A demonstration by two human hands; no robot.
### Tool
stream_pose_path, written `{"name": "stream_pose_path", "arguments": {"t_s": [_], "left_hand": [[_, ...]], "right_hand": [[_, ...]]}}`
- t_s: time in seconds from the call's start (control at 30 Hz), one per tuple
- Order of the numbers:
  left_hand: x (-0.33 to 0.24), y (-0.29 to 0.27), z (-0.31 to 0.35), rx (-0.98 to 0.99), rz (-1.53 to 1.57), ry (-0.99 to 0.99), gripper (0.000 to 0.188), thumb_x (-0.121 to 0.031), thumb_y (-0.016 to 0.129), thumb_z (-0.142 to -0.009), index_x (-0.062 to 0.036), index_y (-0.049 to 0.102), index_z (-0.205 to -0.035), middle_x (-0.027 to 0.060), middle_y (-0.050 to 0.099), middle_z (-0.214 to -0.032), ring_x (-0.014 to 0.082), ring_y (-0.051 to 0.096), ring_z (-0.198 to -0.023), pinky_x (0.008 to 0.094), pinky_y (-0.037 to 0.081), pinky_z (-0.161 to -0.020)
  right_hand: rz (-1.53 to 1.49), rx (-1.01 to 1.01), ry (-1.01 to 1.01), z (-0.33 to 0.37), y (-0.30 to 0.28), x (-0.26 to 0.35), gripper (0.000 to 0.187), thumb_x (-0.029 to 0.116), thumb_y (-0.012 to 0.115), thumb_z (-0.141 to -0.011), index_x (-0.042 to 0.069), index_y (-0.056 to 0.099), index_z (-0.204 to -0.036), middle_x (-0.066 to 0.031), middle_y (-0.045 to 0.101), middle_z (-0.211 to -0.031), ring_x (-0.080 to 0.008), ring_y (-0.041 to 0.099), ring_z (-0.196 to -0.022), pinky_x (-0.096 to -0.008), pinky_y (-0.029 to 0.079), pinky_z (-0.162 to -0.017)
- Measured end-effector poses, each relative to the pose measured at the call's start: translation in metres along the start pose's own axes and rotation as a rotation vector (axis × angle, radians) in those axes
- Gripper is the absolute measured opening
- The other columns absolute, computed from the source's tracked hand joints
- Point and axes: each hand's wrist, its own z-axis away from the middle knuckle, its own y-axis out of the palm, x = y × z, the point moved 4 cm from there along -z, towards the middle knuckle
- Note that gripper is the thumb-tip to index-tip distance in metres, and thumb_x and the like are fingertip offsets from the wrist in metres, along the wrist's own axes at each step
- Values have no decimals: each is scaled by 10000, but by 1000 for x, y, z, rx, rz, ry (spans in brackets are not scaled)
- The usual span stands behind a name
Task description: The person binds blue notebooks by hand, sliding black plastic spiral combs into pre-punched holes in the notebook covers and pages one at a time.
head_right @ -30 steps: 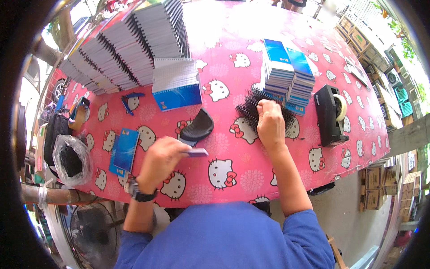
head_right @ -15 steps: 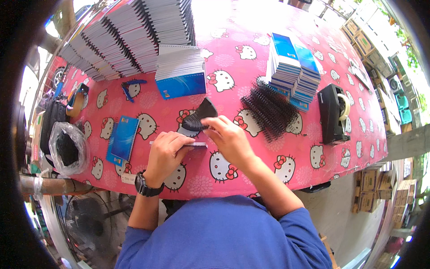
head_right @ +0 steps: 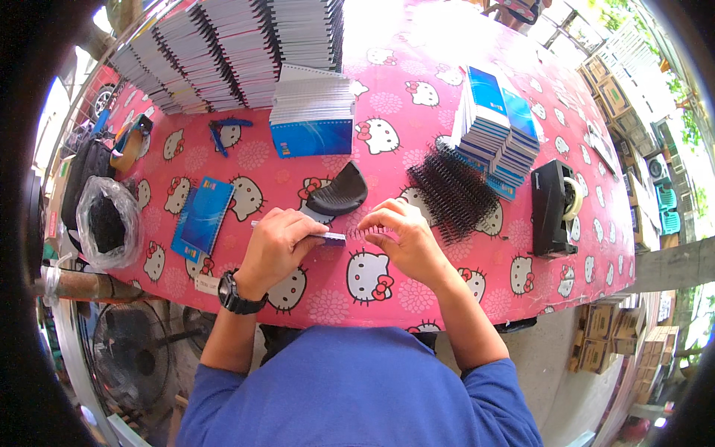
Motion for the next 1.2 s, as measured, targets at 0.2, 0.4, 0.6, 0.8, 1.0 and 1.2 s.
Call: {"name": "stream_pose_path", "arguments": {"t_s": [0.2,0.4,0.6,0.8,1.0,1.2], "left_hand": [[-2,1,1,45,-19,-19,166,-105,713,-721,-96,648,-874,20,644,-830,200,598,-794,335,407,-746],[-30,13,-2,-53,-69,-67,293,-174,707,-747,-123,576,-1004,0,610,-877,186,566,-848,364,362,-802],[-24,27,7,18,-266,-72,273,-305,675,-795,-117,538,-938,-12,586,-849,168,554,-801,352,344,-774],[-23,15,6,35,-194,-2,327,-253,733,-733,-139,577,-997,-30,592,-892,148,562,-921,421,306,-911],[-4,5,18,-75,-187,-166,176,-186,738,-712,-156,635,-852,-25,598,-873,163,548,-974,557,201,-1018],[1,13,14,-107,-120,-109,244,-206,807,-602,-173,624,-759,-54,588,-809,146,545,-954,523,153,-1036]], "right_hand": [[-350,348,363,10,11,-15,192,43,654,-822,51,637,-1013,-58,624,-816,-158,580,-768,-305,482,-679],[-229,139,147,-1,8,0,296,81,567,-908,76,560,-1204,-47,602,-702,-115,576,-653,-272,486,-598],[350,59,109,-40,14,-36,606,293,708,-798,29,460,-1284,-190,577,-1138,-310,558,-1053,-403,463,-897],[482,171,161,-51,54,-40,700,359,787,-669,58,511,-1238,-251,426,-1337,-411,434,-1191,-448,388,-998],[-620,246,374,-13,12,-71,541,452,663,-800,4,637,-1102,-152,625,-1144,-203,578,-1040,-295,442,-835],[-790,349,213,9,23,-47,490,413,684,-754,15,684,-1041,-176,591,-1191,-269,510,-1162,-406,368,-993]]}}
